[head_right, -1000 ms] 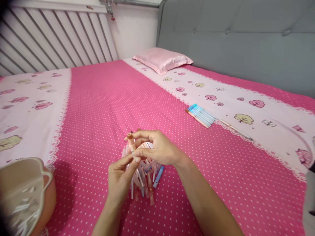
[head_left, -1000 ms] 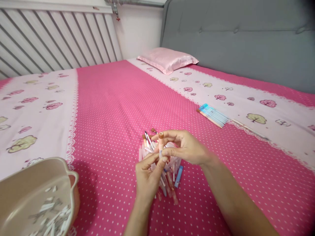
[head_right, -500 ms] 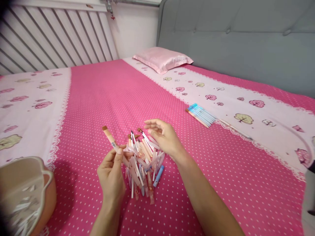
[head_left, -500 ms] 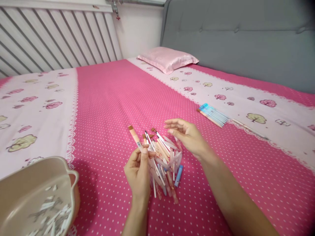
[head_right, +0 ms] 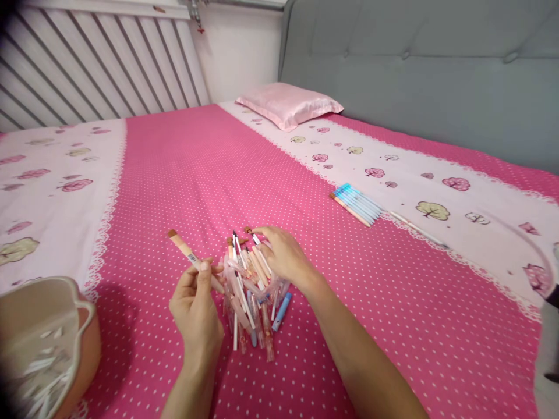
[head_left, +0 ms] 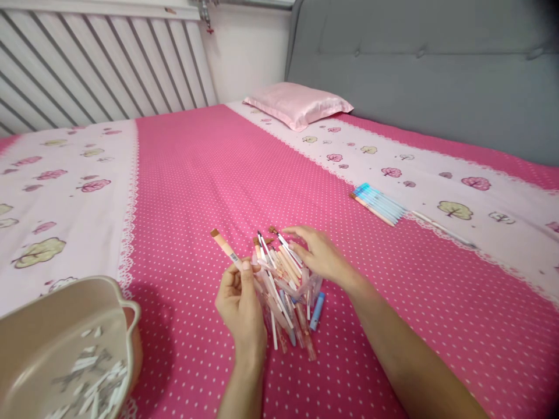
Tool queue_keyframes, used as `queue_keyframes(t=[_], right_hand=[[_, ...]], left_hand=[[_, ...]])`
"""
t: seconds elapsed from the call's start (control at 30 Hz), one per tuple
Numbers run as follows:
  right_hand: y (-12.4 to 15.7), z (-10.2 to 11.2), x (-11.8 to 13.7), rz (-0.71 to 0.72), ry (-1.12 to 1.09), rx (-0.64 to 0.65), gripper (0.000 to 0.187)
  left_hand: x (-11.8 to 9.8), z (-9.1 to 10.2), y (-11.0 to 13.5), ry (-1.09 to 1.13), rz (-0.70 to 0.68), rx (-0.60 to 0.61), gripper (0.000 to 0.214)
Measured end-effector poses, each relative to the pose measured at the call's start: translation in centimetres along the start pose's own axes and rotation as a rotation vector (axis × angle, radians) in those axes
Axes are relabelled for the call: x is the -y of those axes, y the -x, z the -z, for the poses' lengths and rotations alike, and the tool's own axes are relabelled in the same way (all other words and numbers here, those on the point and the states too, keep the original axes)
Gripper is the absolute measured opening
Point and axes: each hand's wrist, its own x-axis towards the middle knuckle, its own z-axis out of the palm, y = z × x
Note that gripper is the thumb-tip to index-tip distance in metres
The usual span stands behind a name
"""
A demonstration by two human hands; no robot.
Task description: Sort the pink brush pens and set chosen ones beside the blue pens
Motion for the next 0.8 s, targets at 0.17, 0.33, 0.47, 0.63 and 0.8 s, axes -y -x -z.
queue_keyframes(t=[0.17, 0.33, 0.47, 0.63, 0.8], right_hand=[[0.1, -1.8, 0.3, 0.174, 0.108, 0.046, 0.040], [0.3, -3.8, 0.1, 0.213, 0.196, 0.141, 0.041], [0.3, -4.2, -0.2, 0.189, 0.230, 0.195, 0.038], [0.0, -4.2, -0.3, 0.169, 0.261, 0.202, 0.040], [0.1, -4.1, 0.0, 0.203, 0.300, 0.138, 0.036]], left_hand=[[0.0, -0.1, 0.1, 0.004, 0.000, 0.004, 0.021], [0.1, -0.2, 0.3, 0.006, 0.000, 0.019, 0.021], [0.0, -0.3, 0.5, -0.007, 0.008, 0.024, 0.022], [-0.1, -0.3, 0.5, 0.014, 0.031, 0.038, 0.023], [-0.1, -0.3, 0.5, -0.010, 0.017, 0.027, 0.022]])
